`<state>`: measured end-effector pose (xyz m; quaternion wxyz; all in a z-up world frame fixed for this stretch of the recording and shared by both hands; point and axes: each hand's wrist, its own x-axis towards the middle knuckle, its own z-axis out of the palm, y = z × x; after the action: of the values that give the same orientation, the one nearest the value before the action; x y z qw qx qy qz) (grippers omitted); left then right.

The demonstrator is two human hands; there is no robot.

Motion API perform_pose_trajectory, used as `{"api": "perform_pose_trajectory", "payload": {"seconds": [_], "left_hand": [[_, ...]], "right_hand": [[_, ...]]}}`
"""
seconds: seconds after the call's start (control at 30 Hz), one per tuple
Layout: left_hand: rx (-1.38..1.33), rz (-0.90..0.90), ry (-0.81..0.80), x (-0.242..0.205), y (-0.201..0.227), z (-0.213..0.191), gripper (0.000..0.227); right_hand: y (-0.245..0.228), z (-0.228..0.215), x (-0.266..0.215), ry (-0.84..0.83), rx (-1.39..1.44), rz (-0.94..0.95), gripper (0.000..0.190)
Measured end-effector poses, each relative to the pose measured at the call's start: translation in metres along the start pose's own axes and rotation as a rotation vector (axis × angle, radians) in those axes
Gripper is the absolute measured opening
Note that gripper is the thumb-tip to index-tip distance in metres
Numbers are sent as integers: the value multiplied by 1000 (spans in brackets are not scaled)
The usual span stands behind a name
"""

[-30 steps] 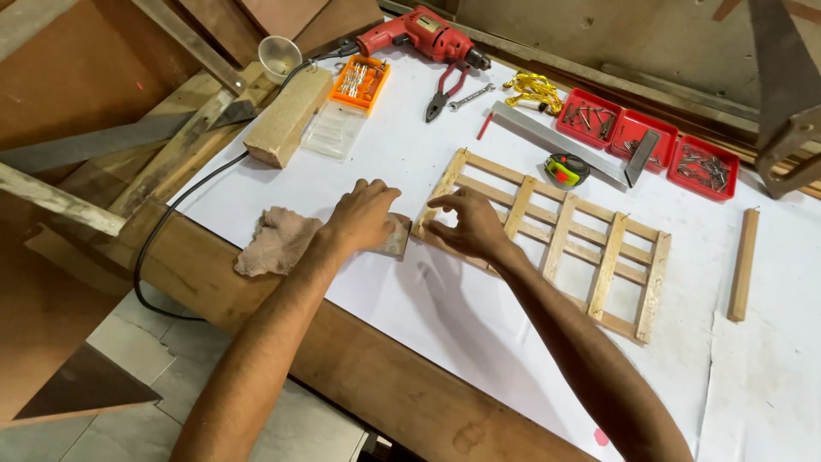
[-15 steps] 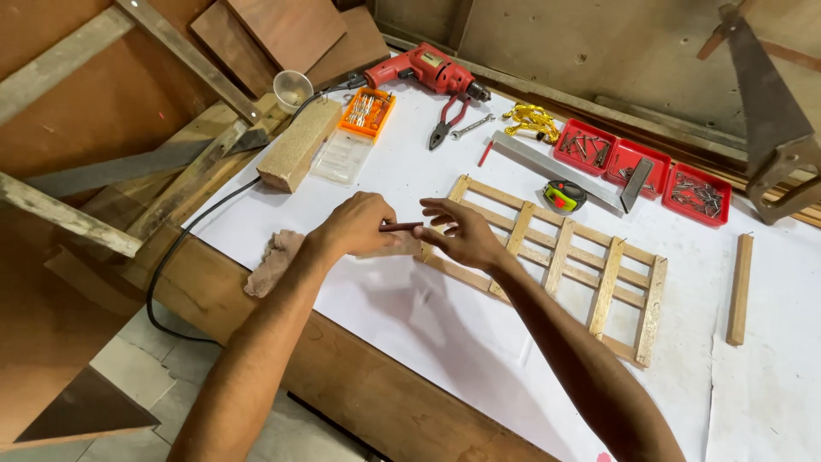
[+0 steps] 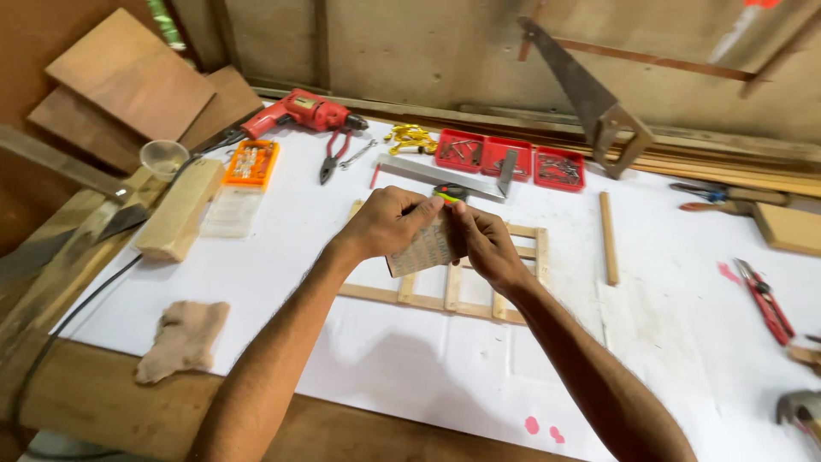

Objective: The person measures a small wooden lattice frame and thin wood strips with a tape measure at a workbench, marks a strip using a sanding block, and sorts through a pile of wood strips to select pieces. They reposition the frame and measure additional strips one at a time.

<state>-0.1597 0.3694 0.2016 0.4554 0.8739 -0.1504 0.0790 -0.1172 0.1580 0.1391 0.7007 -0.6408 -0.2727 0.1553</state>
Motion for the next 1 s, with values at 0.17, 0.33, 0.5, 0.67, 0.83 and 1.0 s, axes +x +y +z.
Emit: {"api": "perform_pose_trajectory", "payload": {"seconds": [0.17, 0.33, 0.5, 0.67, 0.83, 1.0], "left_hand": [[-293, 72, -165, 55, 1, 87, 53], [-614, 33, -332, 75, 57, 146, 54], [-846, -187, -429, 77, 93, 195, 56], [-738, -80, -510, 83, 89, 230, 53], [-742, -49, -578, 80, 135, 242, 55], [-658, -259, -372, 72, 158, 265, 45]], "right_hand": [[-27, -61, -47, 175, 28, 114, 58], [-22, -117, -89, 245, 228, 177, 62], [-3, -163, -129, 268, 493, 67, 67], [-39, -205, -174, 307, 159, 21, 46], [-73, -252, -202, 363, -122, -49, 26], [-70, -282, -209, 409, -207, -132, 17]]}}
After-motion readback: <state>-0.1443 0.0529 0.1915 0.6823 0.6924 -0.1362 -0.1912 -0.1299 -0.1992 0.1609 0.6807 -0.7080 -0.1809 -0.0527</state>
